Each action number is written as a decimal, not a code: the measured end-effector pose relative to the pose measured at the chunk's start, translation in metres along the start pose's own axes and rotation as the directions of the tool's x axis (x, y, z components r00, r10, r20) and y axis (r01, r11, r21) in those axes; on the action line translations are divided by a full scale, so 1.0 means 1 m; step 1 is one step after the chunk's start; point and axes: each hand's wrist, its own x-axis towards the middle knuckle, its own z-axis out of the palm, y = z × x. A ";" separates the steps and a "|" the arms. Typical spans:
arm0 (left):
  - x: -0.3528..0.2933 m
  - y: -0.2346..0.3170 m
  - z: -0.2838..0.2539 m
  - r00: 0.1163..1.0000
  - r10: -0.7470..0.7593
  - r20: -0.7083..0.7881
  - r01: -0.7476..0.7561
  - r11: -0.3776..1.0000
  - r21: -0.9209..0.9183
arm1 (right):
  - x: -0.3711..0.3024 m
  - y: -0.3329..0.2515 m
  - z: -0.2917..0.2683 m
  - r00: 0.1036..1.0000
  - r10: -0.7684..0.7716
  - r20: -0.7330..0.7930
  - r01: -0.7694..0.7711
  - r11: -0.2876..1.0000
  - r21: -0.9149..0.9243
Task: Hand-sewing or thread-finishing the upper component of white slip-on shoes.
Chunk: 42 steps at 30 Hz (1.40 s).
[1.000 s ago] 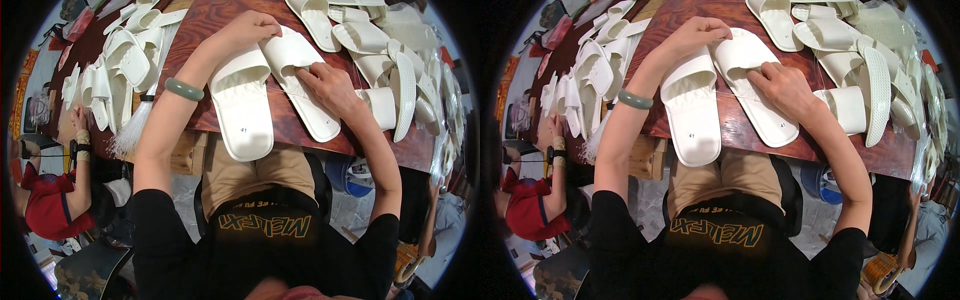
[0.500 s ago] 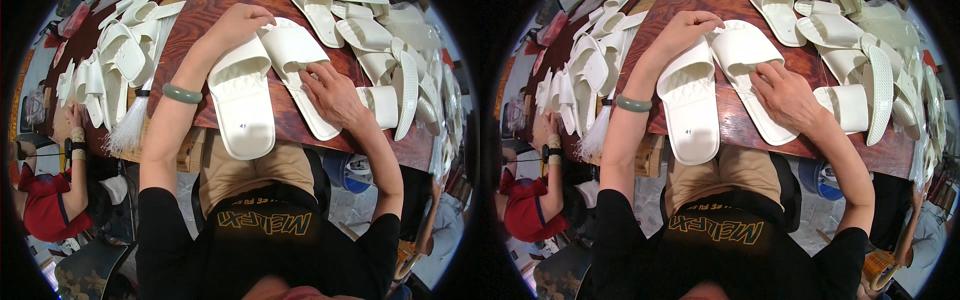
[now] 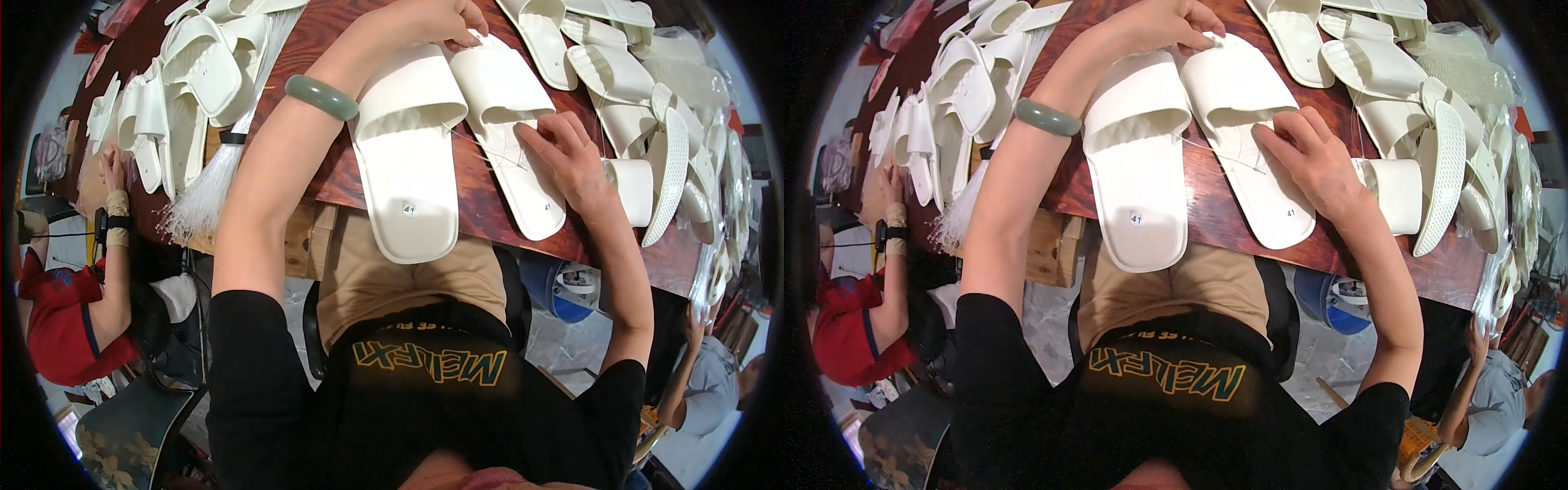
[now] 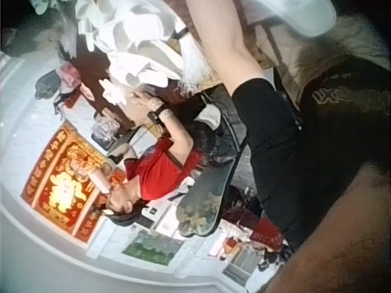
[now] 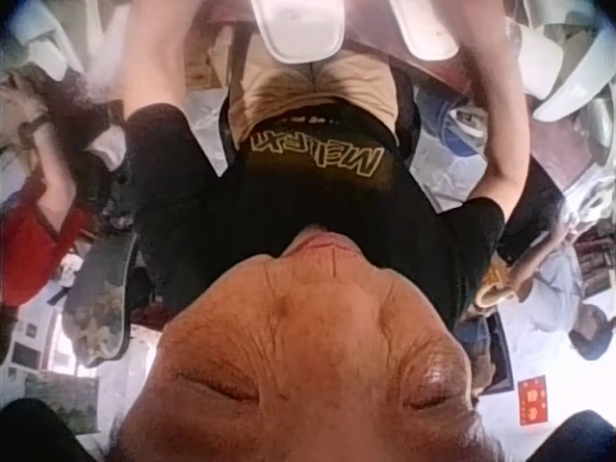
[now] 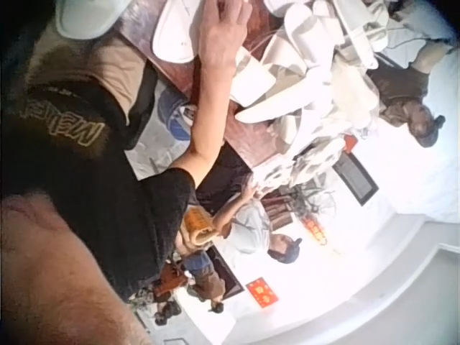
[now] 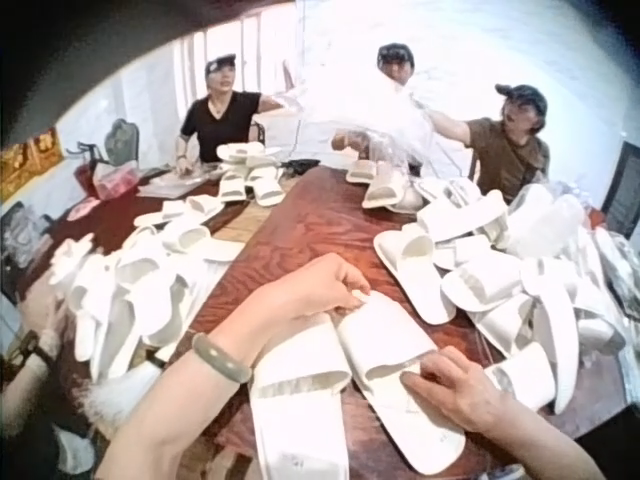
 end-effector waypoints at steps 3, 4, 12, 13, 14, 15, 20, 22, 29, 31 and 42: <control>-0.003 0.001 0.001 0.998 0.009 -0.063 -0.009 1.000 -0.005 | -0.006 0.007 0.003 0.996 -0.079 -0.050 0.081 0.995 0.049; -0.003 0.001 0.000 0.993 -0.011 -0.116 0.019 0.997 0.068 | -0.007 0.006 0.002 0.996 -0.080 -0.048 0.082 0.995 0.050; -0.008 0.003 -0.007 0.999 0.034 -0.021 -0.028 0.974 0.225 | 0.017 -0.014 -0.002 0.997 0.065 0.030 -0.062 0.992 -0.107; -0.005 -0.003 -0.008 0.995 0.077 0.061 -0.087 0.979 0.183 | 0.021 -0.016 0.000 0.998 0.054 0.025 -0.051 0.993 -0.109; -0.002 -0.004 -0.006 0.995 0.082 0.054 -0.091 0.978 0.186 | 0.022 -0.017 0.004 0.993 0.112 0.043 -0.105 0.984 -0.146; 0.001 -0.005 -0.006 0.994 0.056 0.095 -0.073 0.981 0.180 | 0.024 -0.018 0.009 0.984 0.169 0.057 -0.156 0.970 -0.184; 0.008 -0.002 -0.011 0.916 -0.111 0.385 0.128 0.992 -0.019 | 0.034 -0.025 0.017 0.927 0.366 0.084 -0.350 0.924 -0.154; 0.010 0.001 -0.015 0.887 -0.175 0.428 0.201 0.980 -0.016 | 0.036 -0.026 0.021 0.923 0.383 0.021 -0.380 0.920 -0.093; 0.025 0.011 -0.025 0.809 -0.307 0.501 0.221 0.949 0.225 | 0.044 -0.029 0.043 0.858 0.512 -0.038 -0.513 0.857 -0.057; 0.027 0.007 -0.026 0.767 -0.271 0.582 0.164 0.959 0.231 | 0.046 -0.025 0.045 0.854 0.520 -0.005 -0.519 0.851 -0.080; 0.029 0.015 -0.017 0.784 -0.415 0.461 0.198 0.872 0.448 | 0.049 -0.028 0.041 0.870 0.490 -0.043 -0.492 0.867 -0.077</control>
